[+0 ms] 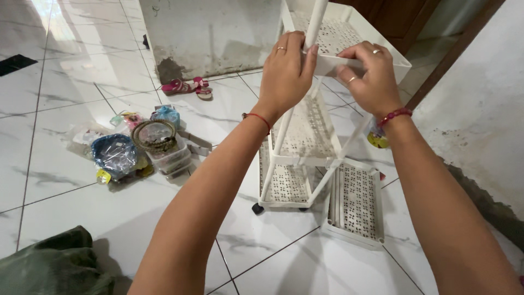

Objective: The person assembles a white plastic rolling cart by inserting vertical poles into the perforated shelves and securing them by hand. The cart is built layer by layer on a tiled floor with scattered packaging nearby.

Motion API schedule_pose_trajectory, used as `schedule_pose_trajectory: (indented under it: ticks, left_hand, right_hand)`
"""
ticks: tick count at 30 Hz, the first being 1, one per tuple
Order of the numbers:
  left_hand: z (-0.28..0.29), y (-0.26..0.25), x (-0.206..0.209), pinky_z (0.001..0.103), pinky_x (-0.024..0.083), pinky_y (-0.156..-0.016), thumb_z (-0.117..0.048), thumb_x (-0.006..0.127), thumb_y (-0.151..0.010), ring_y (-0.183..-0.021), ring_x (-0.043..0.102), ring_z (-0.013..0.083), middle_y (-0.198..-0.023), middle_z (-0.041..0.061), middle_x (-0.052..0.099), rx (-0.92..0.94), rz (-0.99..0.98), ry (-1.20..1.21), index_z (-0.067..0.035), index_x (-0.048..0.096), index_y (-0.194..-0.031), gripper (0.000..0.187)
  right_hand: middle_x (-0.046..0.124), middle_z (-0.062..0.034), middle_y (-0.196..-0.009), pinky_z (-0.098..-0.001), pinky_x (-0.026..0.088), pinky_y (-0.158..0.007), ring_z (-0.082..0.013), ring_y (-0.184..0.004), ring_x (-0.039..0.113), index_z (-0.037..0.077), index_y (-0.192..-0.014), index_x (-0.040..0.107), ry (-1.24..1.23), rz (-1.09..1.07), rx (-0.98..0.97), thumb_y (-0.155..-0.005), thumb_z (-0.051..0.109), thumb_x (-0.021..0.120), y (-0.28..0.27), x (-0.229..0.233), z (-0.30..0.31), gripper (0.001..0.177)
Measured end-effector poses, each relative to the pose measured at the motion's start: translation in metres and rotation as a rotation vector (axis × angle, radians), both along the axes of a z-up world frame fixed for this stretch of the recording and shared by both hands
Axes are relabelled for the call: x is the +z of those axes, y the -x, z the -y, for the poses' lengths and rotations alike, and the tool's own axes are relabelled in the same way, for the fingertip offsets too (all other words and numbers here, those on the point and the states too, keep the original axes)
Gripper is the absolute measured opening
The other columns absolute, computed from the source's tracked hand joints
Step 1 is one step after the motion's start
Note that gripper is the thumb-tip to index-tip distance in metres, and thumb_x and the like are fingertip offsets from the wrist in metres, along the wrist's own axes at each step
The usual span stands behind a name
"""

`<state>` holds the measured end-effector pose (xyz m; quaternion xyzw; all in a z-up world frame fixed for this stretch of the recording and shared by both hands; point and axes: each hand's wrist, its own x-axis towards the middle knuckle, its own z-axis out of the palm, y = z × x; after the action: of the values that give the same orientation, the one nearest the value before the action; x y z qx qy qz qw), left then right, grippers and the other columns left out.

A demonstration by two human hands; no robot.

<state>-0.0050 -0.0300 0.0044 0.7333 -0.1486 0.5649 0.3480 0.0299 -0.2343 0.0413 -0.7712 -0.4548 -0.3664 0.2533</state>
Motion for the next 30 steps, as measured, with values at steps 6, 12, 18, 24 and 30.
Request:
schedule_pose_trajectory:
  ticks: [6,12,18,24,30]
  left_hand:
    - [0.007,-0.004,0.003,0.049,0.048,-0.094,-0.023,0.064,-0.1,-0.108,0.061,0.0409,-0.105,0.016,0.063,0.067,0.191,-0.093,-0.005,0.055,-0.106,0.021]
    - [0.015,-0.008,0.008,0.047,0.047,-0.082,-0.02,0.068,-0.091,-0.086,0.058,0.0354,-0.09,0.014,0.064,-0.096,0.016,-0.055,-0.002,0.059,-0.096,0.021]
    - [0.018,-0.013,0.011,0.045,0.049,-0.08,-0.021,0.067,-0.088,-0.088,0.057,0.0329,-0.085,0.011,0.063,-0.118,0.107,-0.021,-0.003,0.066,-0.087,0.018]
    - [0.022,-0.015,0.008,0.048,0.047,-0.078,-0.024,0.071,-0.087,-0.089,0.057,0.0339,-0.082,0.011,0.06,-0.075,0.079,0.009,-0.004,0.067,-0.085,0.02]
    - [0.026,-0.018,0.004,0.047,0.05,-0.084,-0.022,0.072,-0.083,-0.099,0.059,0.0356,-0.085,0.009,0.062,-0.086,0.065,0.058,-0.004,0.066,-0.082,0.019]
  right_hand:
    - [0.068,-0.0107,-0.098,-0.0336,0.051,-0.086,-0.0223,-0.091,0.066,-0.002,-0.1,0.069,-0.11,-0.245,0.149,-0.095,0.012,0.069,-0.011,0.004,0.009,0.015]
    - [0.069,-0.0101,-0.096,-0.0332,0.047,-0.082,-0.0201,-0.091,0.061,-0.004,-0.1,0.072,-0.126,-0.241,0.131,-0.103,0.01,0.064,-0.012,0.003,0.019,0.016]
    - [0.065,-0.0083,-0.093,-0.0293,0.047,-0.075,-0.014,-0.083,0.059,-0.003,-0.102,0.068,-0.138,-0.339,0.057,-0.112,0.031,0.065,0.002,0.009,0.01,0.035]
    - [0.069,-0.0028,-0.111,-0.0283,0.053,-0.087,-0.0092,-0.1,0.065,-0.003,-0.123,0.063,-0.198,-0.259,0.363,-0.112,0.029,0.061,0.024,0.024,-0.023,0.034]
    - [0.069,-0.0006,-0.087,-0.0296,0.052,-0.07,-0.0098,-0.08,0.064,0.002,-0.094,0.071,-0.555,-0.705,0.306,-0.097,0.012,0.064,0.008,0.041,-0.075,0.012]
